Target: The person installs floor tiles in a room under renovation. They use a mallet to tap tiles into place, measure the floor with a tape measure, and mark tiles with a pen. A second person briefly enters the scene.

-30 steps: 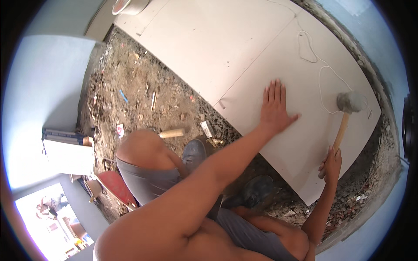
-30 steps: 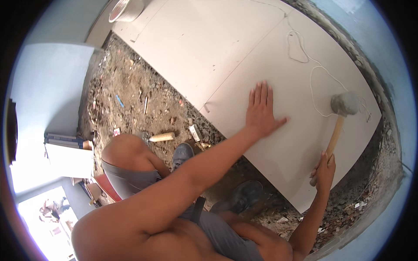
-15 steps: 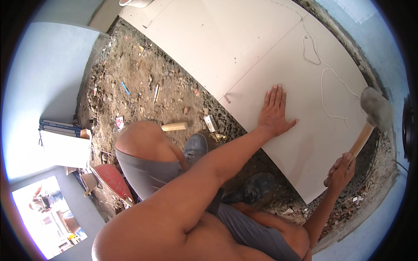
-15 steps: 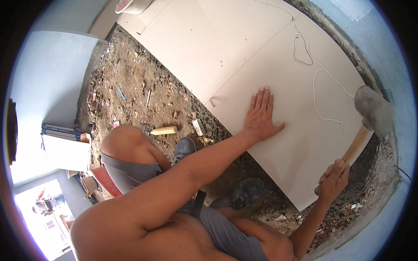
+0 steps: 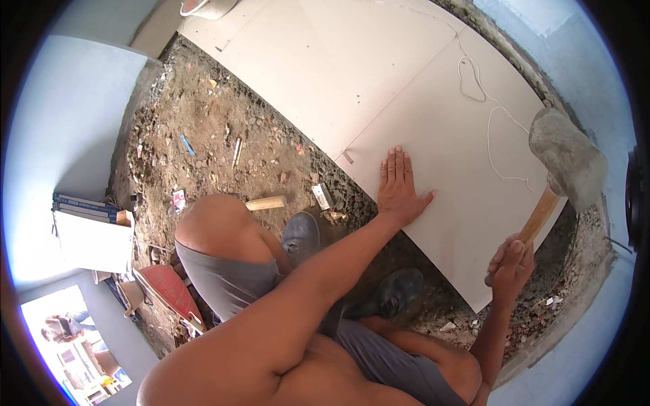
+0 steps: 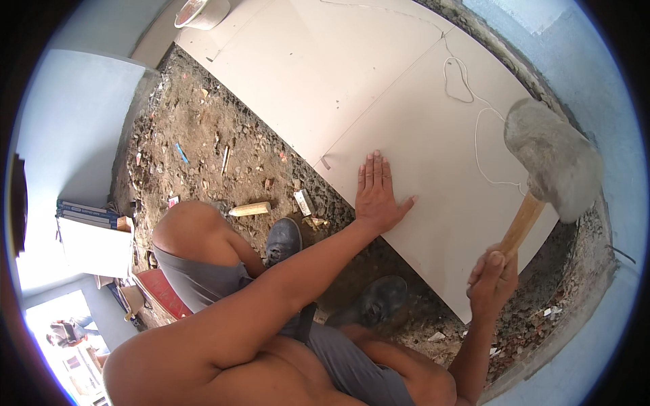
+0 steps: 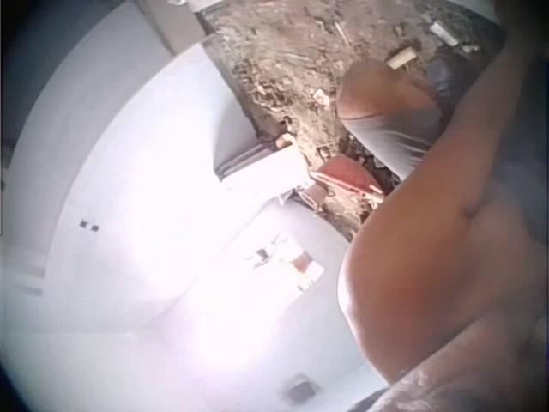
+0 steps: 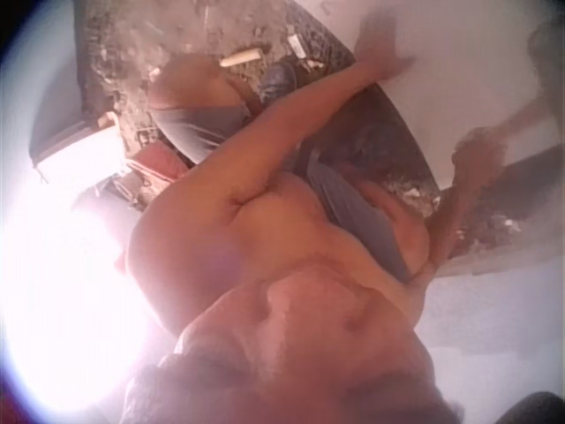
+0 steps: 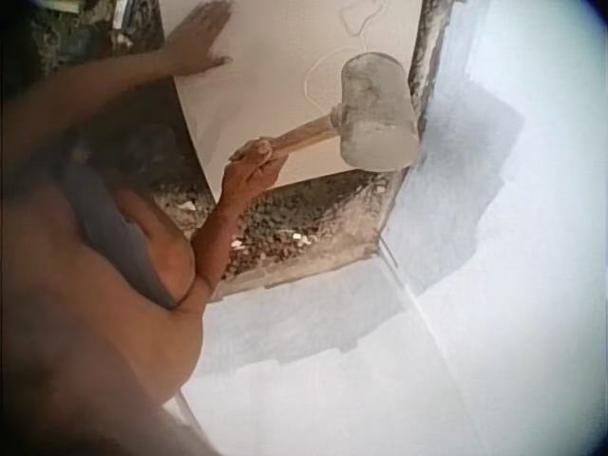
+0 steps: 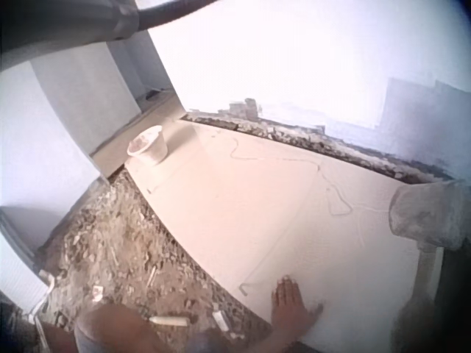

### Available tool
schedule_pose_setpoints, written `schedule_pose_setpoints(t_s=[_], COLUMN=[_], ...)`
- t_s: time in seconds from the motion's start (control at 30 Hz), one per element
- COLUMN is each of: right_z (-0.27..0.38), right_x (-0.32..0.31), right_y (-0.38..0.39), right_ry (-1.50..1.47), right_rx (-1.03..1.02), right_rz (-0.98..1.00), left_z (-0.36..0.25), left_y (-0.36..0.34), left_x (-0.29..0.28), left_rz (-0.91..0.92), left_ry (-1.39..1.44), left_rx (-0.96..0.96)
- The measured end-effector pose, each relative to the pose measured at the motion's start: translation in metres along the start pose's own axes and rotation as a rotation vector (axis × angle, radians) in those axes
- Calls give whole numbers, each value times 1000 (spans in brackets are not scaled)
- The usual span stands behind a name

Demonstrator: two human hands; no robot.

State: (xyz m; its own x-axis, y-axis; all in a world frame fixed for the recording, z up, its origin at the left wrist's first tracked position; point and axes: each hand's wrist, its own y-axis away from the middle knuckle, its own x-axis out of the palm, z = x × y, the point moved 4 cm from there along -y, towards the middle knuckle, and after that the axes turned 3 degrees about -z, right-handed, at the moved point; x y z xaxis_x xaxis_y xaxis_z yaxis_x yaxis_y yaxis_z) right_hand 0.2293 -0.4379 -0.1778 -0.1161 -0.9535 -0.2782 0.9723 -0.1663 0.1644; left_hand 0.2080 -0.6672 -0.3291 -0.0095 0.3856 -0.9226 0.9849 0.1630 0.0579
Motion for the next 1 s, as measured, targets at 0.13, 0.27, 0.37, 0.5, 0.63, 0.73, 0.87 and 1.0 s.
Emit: schedule_pose_setpoints(t_s=[0.13, 0.27, 0.37, 0.5, 0.63, 0.73, 0.87, 1.0], right_z=[-43, -56, -33, -25, -39, -38, -29, -100], right_x=[23, 39, 36, 30, 16, 8, -9, -31], right_y=[-17, -48, -42, -28, 1, 23, 41, 58], right_ry=[392, 586, 383, 340, 222, 192, 153, 371], right_rx=[-350, -80, 5, 14, 198, 213, -94, -324], right_rz=[93, 257, 273, 228, 222, 188, 125, 212], left_z=[-11, -5, 11, 57, 41, 44, 55, 50], left_y=[1, 2, -6, -27, -32, -29, -24, -26], left_x=[-1, -2, -10, -30, -34, -28, -24, -27], left_rz=[-5, 6, 70, -12, 56, 25, -43, -19], left_ry=[10, -34, -89, -106, -152, -129, -70, -51], left_rx=[20, 39, 8, -330, -359, -330, -292, -264])
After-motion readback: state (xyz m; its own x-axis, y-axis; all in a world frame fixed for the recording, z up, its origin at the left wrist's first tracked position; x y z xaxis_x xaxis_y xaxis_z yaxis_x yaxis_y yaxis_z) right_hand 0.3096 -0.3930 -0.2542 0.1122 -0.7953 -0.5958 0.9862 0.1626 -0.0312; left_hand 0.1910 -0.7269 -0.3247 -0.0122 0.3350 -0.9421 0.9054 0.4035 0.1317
